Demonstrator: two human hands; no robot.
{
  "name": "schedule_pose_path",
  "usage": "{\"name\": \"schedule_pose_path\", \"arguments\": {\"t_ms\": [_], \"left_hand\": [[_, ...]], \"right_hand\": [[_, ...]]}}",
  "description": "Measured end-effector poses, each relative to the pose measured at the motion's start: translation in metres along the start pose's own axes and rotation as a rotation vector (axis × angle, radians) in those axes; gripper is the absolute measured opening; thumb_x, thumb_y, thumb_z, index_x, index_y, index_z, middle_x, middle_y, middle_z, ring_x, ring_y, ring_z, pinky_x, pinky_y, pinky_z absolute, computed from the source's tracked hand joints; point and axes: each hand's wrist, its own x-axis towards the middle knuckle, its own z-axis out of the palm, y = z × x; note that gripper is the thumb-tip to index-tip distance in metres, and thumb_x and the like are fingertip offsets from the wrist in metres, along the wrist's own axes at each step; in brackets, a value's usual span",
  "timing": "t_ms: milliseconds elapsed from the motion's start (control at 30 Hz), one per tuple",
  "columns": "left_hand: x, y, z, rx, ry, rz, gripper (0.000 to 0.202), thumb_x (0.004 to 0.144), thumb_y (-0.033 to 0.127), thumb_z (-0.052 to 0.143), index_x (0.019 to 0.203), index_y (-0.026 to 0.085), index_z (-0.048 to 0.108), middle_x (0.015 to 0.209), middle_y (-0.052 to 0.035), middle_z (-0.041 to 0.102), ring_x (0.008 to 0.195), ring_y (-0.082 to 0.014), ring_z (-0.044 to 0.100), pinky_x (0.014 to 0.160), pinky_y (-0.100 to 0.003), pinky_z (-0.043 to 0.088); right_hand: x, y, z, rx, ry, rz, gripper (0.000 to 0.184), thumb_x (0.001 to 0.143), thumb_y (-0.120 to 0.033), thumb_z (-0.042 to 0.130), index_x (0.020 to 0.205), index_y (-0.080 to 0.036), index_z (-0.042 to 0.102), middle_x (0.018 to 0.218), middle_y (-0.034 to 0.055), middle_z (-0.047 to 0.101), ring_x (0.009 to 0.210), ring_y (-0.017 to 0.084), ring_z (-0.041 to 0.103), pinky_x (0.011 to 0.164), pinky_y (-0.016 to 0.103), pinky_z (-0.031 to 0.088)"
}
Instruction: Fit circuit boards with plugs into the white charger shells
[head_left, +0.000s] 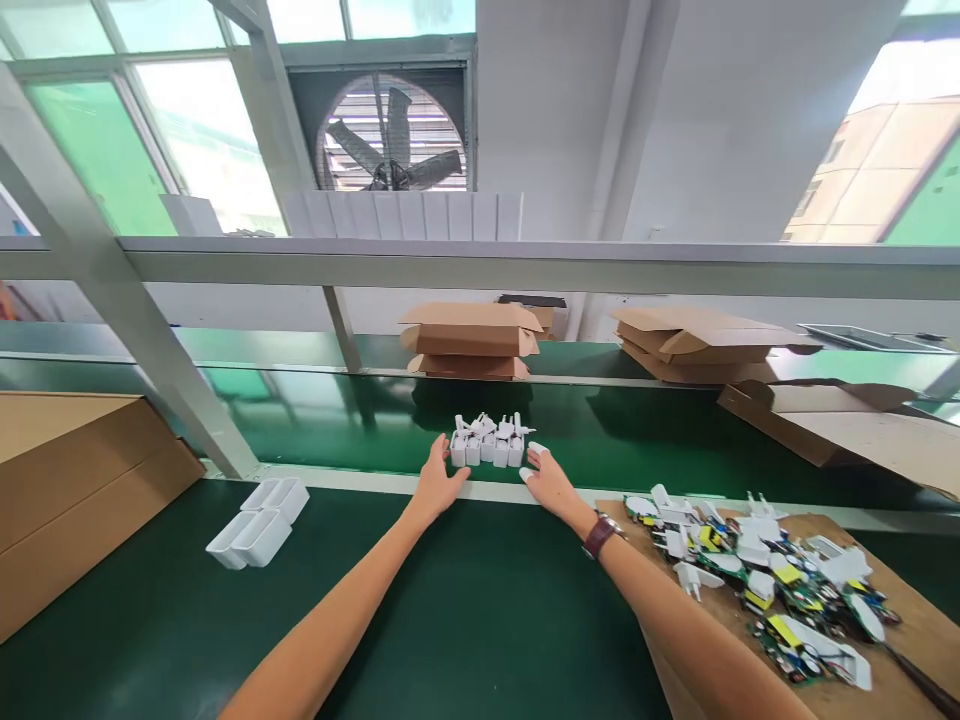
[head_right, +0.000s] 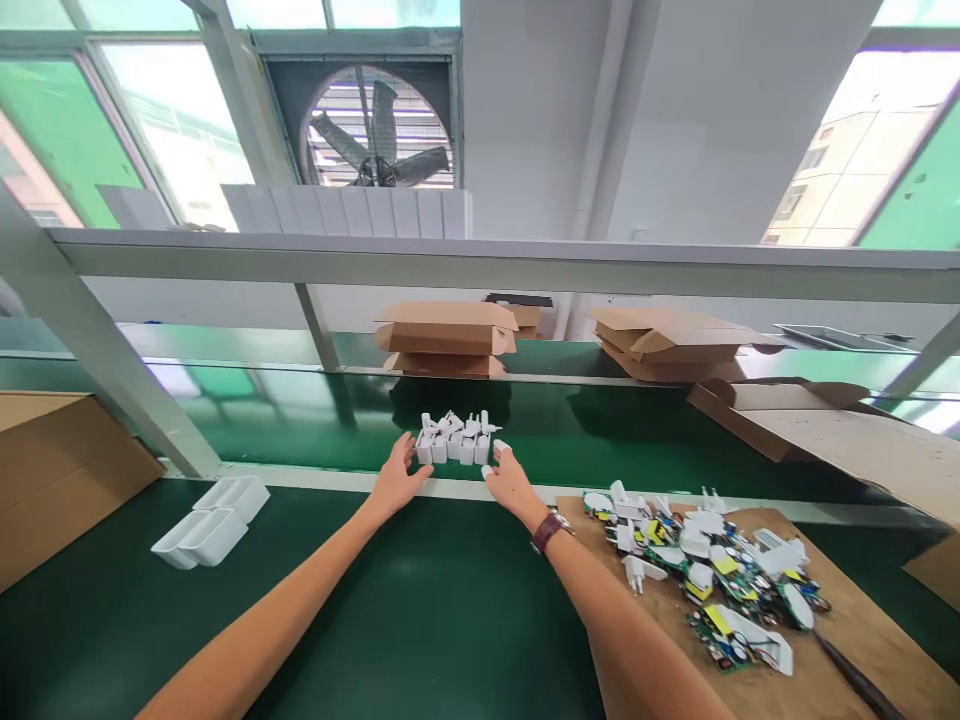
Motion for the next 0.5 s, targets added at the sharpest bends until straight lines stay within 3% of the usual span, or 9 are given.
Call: {"name": "schedule_pose_path", "arguments": {"t_ms": [100,200,333,433,500], "left_hand": [[-0.03,-0.002,-0.03,0.107,0.006,0.054,0.069,0.081,0.03,0.074,0.144,0.021,0.05,0.148,-0.016,0.059,0.137,-0.033,0.057,0.113,-0.051,0.047],[-0.055,-0.003,-0.08,0.239,0.053,0.067,0.06,0.081,0.032,0.071,0.139,0.022,0.057,0.15,-0.0123,0.058,0.145,-0.0337,0.048,0.121,-0.055,0.035],[-0.074,-0.01,-0.161,0.439,0.203,-0.003,0.051,0.084,0.032,0.064,0.132,0.013,0.062,0.152,-0.0239,0.052,0.152,-0.0451,0.031,0.121,-0.069,0.019],[-0.078,-0.019,-0.209,0.837,0.233,-0.192,0.049,0.087,0.047,0.063,0.125,0.016,0.068,0.153,-0.0219,0.051,0.151,-0.0464,0.031,0.118,-0.066,0.028],[-0.078,-0.023,-0.227,0.896,0.167,-0.353,0.052,0.09,0.054,0.059,0.127,0.019,0.068,0.153,-0.0181,0.053,0.143,-0.0433,0.044,0.111,-0.058,0.041]], "right_hand": [[-0.015,-0.003,-0.02,-0.018,-0.034,0.172,0.032,0.086,-0.028,0.066,0.117,-0.017,0.064,0.115,0.0165,0.073,0.111,0.033,0.073,0.089,0.053,0.064],[-0.033,-0.009,-0.054,-0.024,-0.082,0.267,0.036,0.079,-0.031,0.068,0.114,-0.02,0.066,0.118,0.0187,0.074,0.116,0.036,0.072,0.095,0.055,0.062],[-0.057,-0.026,-0.098,-0.102,-0.205,0.414,0.042,0.075,-0.037,0.07,0.114,-0.023,0.068,0.13,0.0165,0.072,0.123,0.037,0.068,0.104,0.05,0.058],[-0.07,-0.042,-0.112,-0.125,-0.235,0.433,0.042,0.076,-0.038,0.068,0.114,-0.022,0.068,0.132,0.014,0.071,0.126,0.036,0.066,0.109,0.05,0.055],[-0.077,-0.053,-0.112,-0.118,-0.226,0.428,0.039,0.077,-0.039,0.067,0.112,-0.022,0.068,0.131,0.0141,0.072,0.126,0.035,0.066,0.108,0.05,0.055]]}}
